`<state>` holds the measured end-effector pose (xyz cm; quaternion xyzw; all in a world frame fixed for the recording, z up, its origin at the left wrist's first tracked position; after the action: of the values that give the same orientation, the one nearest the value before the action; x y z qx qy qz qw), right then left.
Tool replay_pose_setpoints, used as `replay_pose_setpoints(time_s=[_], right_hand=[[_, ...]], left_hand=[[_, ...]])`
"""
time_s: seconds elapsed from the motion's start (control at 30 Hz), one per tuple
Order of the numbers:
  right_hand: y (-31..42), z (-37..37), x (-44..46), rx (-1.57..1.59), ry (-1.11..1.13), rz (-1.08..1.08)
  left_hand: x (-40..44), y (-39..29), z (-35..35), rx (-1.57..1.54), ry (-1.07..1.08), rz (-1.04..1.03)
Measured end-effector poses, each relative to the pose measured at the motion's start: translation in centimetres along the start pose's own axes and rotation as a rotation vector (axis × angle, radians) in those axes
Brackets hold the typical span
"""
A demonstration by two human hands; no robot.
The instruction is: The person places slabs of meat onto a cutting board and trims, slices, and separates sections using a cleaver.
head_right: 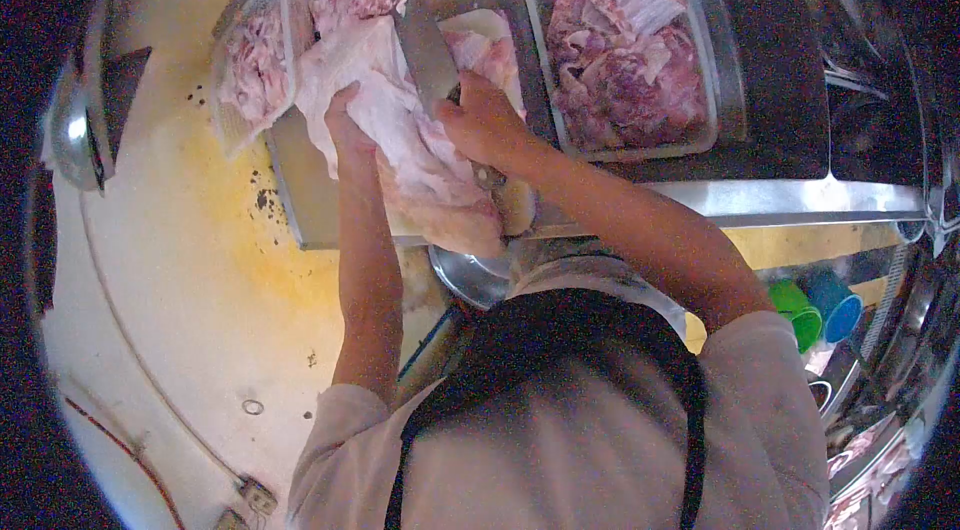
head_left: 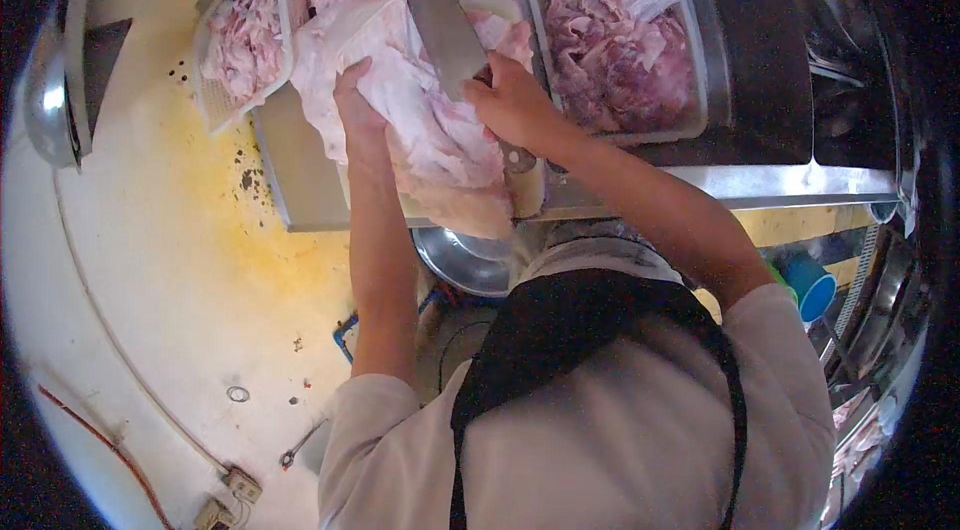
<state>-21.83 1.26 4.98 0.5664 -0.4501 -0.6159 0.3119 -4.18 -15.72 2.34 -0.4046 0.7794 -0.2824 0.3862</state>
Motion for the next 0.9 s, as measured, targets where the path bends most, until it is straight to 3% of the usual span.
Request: replay_pose_setpoints(time_s=[0.07,0.2,0.27,0.5,0.6,0.7,0.8,0.87,0.9], right_hand=[[0.4,-0.4,-0.3,-0.082,-0.060,0.144],[-1.4,-1.0,-3.0,-0.135,0.083,0.029],[-1.7,-1.2,-4.4,-0.080,0.160,-0.096],[-2.8,-2.2,-7.6,-0.203,0.198,-0.076],[-3.8,-2.0,-8.6,-0.267,0.248,-0.068],[-3.3,0.5,-9.8,-0.261,0.326,-0.134],[-3.0,3.0,-11.1,-0.236,0.196,-0.054],[-4.1,3.5,-13.0,-0.240,0.098,-0.005],[-4.6,3.5,-13.6,-0.235,0.064,0.017]], left_hand=[[0.9,0.2,1.7,0.011,0.003,-0.005],[-0.5,-0.7,0.5,0.096,-0.150,-0.092],[-0.3,-0.7,0.7,0.080,-0.116,-0.085],[-0.2,-1.2,1.5,0.042,-0.215,-0.103],[0.1,-2.3,2.0,0.218,-0.239,-0.114],[2.3,-3.5,2.7,0.679,-0.138,-0.061],[-1.0,-4.9,3.1,0.827,-0.214,-0.478],[-5.8,-1.8,3.0,0.872,-0.219,-0.349],[-8.3,0.8,2.7,1.360,-0.251,-0.454]])
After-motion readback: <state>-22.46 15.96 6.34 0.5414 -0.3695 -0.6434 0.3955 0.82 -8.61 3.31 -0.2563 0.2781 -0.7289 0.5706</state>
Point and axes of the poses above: each hand's wrist, its own x-axis towards the middle knuckle, its own z-axis out of the back of the hand, y = z × x, the point moved 8 cm from there along x, towards the middle knuckle
